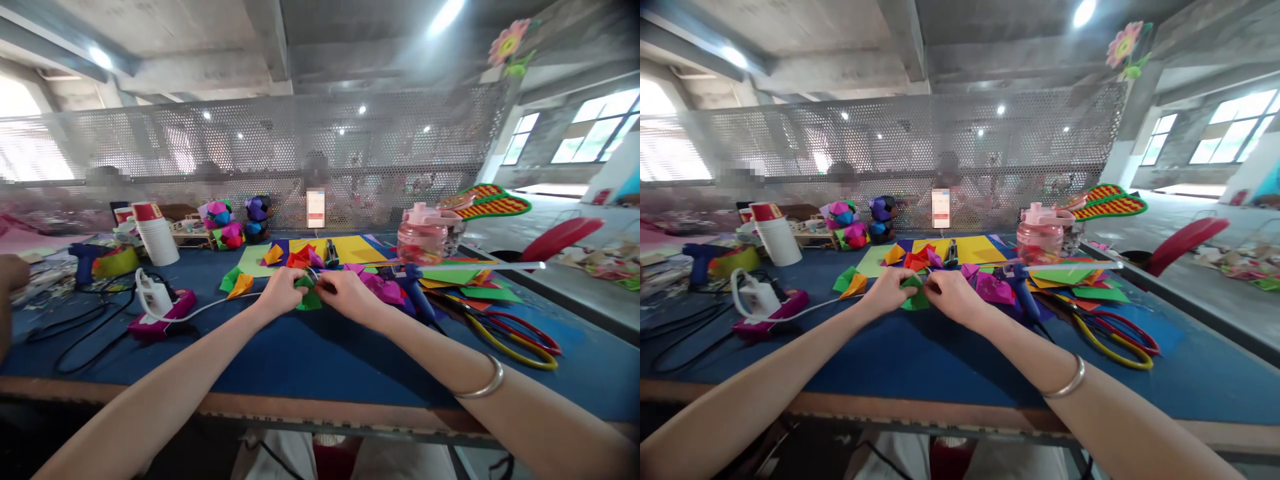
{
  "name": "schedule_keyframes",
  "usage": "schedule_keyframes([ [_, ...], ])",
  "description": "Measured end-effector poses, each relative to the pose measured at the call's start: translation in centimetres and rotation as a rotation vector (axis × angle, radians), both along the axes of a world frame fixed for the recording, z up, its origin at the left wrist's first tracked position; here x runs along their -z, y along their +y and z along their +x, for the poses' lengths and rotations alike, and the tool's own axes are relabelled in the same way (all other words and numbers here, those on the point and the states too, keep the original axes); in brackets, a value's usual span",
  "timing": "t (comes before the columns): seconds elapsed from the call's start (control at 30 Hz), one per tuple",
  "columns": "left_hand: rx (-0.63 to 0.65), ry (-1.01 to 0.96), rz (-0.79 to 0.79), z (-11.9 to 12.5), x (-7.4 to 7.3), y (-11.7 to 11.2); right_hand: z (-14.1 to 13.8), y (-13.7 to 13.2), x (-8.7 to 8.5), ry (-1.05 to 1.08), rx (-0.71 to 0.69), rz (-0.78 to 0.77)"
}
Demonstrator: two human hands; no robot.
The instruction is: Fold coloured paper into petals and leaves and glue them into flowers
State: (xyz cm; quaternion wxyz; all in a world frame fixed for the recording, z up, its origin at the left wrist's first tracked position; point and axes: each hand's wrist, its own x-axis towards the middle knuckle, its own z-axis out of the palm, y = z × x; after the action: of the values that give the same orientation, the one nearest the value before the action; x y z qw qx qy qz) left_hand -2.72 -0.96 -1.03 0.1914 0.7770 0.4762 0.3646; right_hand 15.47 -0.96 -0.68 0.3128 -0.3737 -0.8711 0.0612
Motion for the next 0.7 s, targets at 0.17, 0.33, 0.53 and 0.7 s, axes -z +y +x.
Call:
schedule_keyframes([
  [0.17, 0.013, 0.063, 0.002, 0.26, -0.29, -0.39, 0.15, 0.65, 0.54, -0.074, 0.013, 0.08],
  [0.33, 0.029, 0.071, 0.031, 0.21, -0.18, -0.27, 0.29, 0.63, 0.69, -0.09, -0.009, 0.121],
  [0.53, 0.085, 0.055, 0.051, 0.0, -0.01, 0.19, 0.23, 0.01, 0.59, -0.083, -0.008, 0.13],
  [0.7, 0.018, 0.054, 0.058, 0.06, -0.15, 0.46, 0.15, -0.06, 0.73, 0.013, 0.009, 0.051],
])
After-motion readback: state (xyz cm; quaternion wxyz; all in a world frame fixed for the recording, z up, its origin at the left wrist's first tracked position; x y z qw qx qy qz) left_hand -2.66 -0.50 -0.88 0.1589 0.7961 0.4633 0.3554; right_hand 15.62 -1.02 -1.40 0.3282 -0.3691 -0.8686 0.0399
